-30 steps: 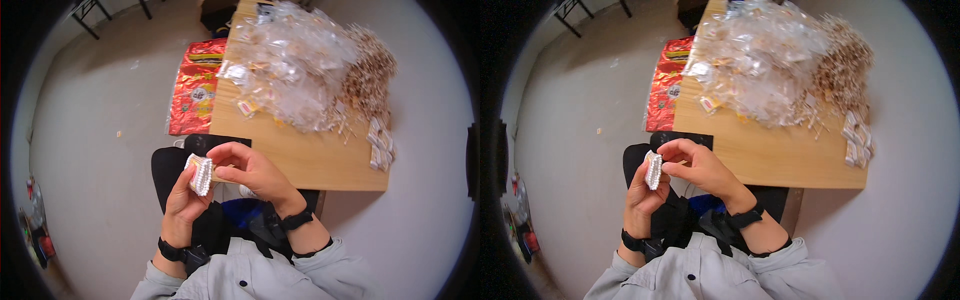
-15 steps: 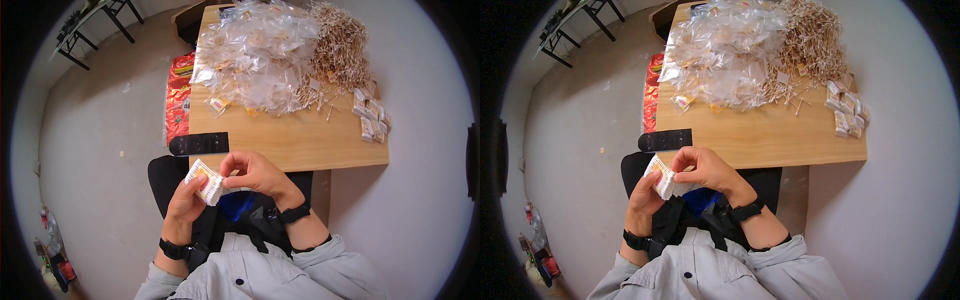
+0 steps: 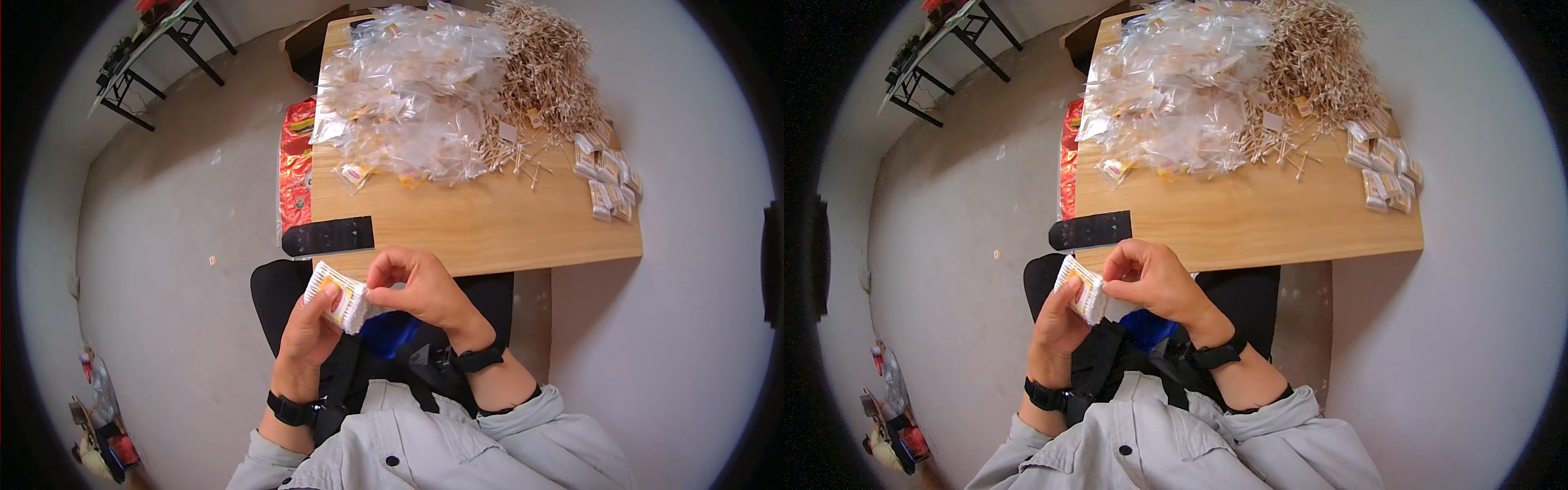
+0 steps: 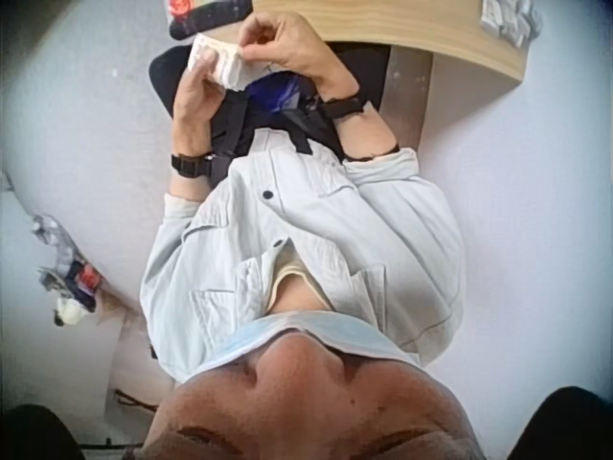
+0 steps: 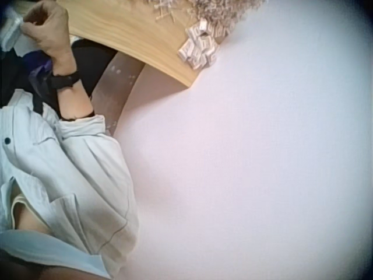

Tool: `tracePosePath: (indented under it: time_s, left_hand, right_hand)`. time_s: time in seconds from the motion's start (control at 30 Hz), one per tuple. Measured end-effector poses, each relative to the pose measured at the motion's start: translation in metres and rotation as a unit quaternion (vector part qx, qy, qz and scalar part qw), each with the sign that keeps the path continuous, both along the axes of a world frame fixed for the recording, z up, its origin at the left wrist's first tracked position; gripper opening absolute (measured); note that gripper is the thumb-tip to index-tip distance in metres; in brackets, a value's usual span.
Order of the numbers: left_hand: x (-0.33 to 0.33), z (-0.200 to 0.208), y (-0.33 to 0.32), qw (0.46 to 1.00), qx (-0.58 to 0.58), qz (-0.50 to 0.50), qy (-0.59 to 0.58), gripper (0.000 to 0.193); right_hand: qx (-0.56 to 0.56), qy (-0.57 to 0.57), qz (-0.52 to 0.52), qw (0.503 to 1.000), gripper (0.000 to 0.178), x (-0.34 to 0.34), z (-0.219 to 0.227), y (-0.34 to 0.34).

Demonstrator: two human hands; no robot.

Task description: Packaging cotton swabs into small plastic bags with paper inserts.

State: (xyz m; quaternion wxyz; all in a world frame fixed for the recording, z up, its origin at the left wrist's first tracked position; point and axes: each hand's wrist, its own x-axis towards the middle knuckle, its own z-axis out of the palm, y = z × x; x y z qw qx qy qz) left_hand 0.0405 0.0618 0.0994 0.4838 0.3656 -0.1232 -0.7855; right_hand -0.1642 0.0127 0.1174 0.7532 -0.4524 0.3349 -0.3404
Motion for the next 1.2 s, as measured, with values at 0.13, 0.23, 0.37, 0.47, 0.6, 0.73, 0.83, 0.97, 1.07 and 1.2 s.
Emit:
tracePosePath:
  time_s: [0.13,0.23,0.37,0.47,0.6,0.73,0.83,0.97,1.07,1.2]
  left_hand:
    - [-0.010,0.007,0.000,0.999,0.014,0.027,0.015,0.031]
    - [-0.019,0.019,-0.002,0.998,0.016,0.064,0.019,0.031]
    - [-0.018,0.017,-0.008,0.996,-0.027,0.082,0.001,0.030]
    - [-0.017,0.015,-0.007,0.996,-0.022,0.092,0.005,0.029]
    - [-0.020,0.017,-0.009,0.994,-0.021,0.106,-0.006,0.028]
    - [-0.026,0.017,-0.015,0.991,-0.039,0.125,0.003,0.028]
    - [-0.026,0.013,-0.021,0.990,-0.079,0.117,0.000,0.028]
    - [-0.026,0.010,-0.021,0.987,-0.071,0.140,-0.043,0.028]
    - [-0.029,0.014,-0.020,0.984,-0.056,0.171,-0.013,0.025]
    - [-0.029,0.004,-0.023,0.981,-0.054,0.189,0.002,0.026]
  right_hand:
    - [-0.048,-0.019,-0.082,0.995,0.018,0.010,0.000,0.008]
    - [-0.055,-0.005,-0.150,0.987,0.026,0.022,0.004,0.013]
    - [-0.054,0.044,-0.124,0.990,0.031,0.025,0.006,0.014]
    - [-0.103,0.101,-0.128,0.981,0.029,0.020,0.012,0.011]
    - [-0.081,0.101,-0.110,0.985,0.030,0.013,0.016,0.009]
    - [-0.066,0.048,-0.240,0.967,0.031,0.023,0.013,0.019]
    - [-0.024,0.019,-0.189,0.981,0.031,0.023,0.011,0.024]
    - [-0.010,0.019,-0.166,0.986,0.031,0.017,0.013,0.020]
    - [-0.010,0.014,-0.171,0.985,0.031,0.016,0.016,0.020]
    - [-0.099,0.057,-0.235,0.965,0.026,0.026,0.016,0.026]
